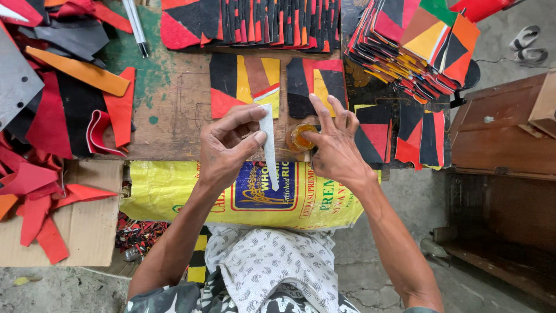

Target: The person assembles patchwork squares from cut foam pieces in black, red, yellow and orange. They pick up pieces one at a time, apply glue from a small jar to a piece, press the pieces together into a square, and stack the finished squares on the table.

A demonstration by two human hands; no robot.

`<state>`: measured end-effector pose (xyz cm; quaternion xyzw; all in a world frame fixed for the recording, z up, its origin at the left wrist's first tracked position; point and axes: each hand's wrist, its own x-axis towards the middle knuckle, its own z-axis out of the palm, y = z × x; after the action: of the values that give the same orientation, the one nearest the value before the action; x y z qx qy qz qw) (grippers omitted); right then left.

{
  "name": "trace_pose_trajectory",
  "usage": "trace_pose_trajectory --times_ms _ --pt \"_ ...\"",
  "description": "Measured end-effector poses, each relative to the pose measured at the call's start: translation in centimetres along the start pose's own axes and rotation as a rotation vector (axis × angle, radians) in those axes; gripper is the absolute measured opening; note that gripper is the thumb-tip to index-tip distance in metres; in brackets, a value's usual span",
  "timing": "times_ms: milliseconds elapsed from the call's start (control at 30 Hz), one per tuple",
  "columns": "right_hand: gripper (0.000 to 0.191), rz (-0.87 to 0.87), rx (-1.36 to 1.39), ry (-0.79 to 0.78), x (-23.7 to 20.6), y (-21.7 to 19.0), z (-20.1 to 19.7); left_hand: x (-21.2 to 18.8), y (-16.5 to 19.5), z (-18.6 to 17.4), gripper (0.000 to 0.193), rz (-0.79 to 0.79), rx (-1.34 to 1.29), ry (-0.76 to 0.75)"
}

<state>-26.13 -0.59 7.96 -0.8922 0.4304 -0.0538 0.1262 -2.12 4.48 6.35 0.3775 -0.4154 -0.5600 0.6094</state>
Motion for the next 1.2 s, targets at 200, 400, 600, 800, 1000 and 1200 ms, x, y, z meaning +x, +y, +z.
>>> trace_pose_trajectory --times_ms 200,400,600,800,1000,1200 --pt "0.044 0.008 0.092 0.182 -1.3 0.2 -0.8 -1.1 -0.3 -0.2 0.03 0.004 0.06 0.078" --pt "0.039 0.011 0.111 0.173 -2.3 0.4 -0.7 -1.3 -1.6 0.6 0.038 -0.081 -0.16 0.026" --pt "0.038 -0.011 0.08 0.136 -1.7 0.6 -0.3 -0.9 -3.2 1.2 0.044 -0.135 -0.15 0.008" --pt "0.033 -0.013 0.126 0.14 -1.4 1.0 -0.9 -0.4 -3.9 1.8 0.048 -0.196 -0.27 -0.04" --pt "0.023 0.166 0.938 0.526 -2.2 -2.0 -0.9 -0.5 -3.2 3.5 0.051 -0.075 -0.323 -0.106" --pt "0.046 0.143 0.949 0.623 -2.3 -5.1 1.3 -0.2 -1.9 5.0 0.064 -0.059 -0.198 -0.219"
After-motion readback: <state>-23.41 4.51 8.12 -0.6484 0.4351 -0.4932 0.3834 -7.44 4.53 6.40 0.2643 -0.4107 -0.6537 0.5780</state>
